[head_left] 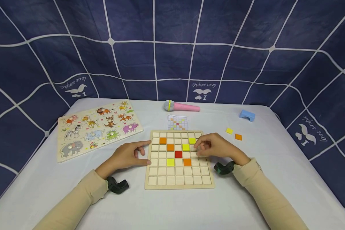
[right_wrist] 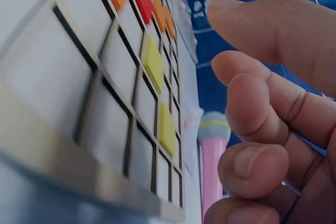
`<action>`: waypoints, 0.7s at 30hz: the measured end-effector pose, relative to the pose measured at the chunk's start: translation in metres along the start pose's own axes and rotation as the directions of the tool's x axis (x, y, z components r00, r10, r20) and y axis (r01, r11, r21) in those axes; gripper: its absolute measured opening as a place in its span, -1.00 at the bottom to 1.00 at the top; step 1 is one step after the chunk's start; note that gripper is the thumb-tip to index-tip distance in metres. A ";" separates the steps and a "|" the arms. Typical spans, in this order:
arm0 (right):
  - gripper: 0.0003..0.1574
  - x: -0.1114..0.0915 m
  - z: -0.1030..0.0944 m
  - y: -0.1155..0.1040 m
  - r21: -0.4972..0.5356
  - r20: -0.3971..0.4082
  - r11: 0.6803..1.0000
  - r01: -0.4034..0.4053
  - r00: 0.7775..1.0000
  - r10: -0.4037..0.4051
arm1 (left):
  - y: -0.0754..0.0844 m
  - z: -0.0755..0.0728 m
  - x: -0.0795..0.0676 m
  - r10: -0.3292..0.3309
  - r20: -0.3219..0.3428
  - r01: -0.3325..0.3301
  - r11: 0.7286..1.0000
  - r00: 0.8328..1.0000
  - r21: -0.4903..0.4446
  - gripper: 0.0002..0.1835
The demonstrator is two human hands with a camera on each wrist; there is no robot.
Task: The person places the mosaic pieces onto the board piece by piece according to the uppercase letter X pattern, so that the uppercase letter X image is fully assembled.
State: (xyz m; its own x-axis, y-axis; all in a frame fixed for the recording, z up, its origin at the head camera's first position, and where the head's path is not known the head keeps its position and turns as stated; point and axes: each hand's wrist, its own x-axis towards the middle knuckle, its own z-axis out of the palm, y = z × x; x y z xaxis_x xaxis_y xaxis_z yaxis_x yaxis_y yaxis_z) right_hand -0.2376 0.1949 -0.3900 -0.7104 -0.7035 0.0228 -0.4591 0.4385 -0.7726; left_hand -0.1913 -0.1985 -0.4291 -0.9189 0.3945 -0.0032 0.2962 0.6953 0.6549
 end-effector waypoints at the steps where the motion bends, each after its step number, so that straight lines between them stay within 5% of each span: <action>1: -0.81 -0.001 -0.002 0.001 0.007 -0.014 1.000 -0.010 1.000 0.011 | 0.000 0.000 0.000 -0.001 0.000 0.001 1.000 1.000 0.000 -0.09; 12: -0.79 -0.013 -0.030 0.021 0.072 -0.202 0.996 -0.060 0.977 0.073 | 0.000 0.000 0.000 -0.005 0.000 0.005 1.000 1.000 0.002 -0.09; 21: -0.71 -0.029 -0.056 0.042 0.076 -0.373 0.987 -0.144 0.914 0.162 | 0.000 0.000 0.000 0.000 0.002 0.000 1.000 1.000 -0.002 -0.09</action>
State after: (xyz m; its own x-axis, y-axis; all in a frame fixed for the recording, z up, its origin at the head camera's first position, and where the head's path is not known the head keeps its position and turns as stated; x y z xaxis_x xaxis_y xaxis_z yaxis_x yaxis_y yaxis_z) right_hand -0.2660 0.2650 -0.3877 -0.9224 -0.3630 0.1322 -0.3101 0.4915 -0.8138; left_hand -0.1914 -0.1985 -0.4287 -0.9184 0.3957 -0.0053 0.2953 0.6940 0.6566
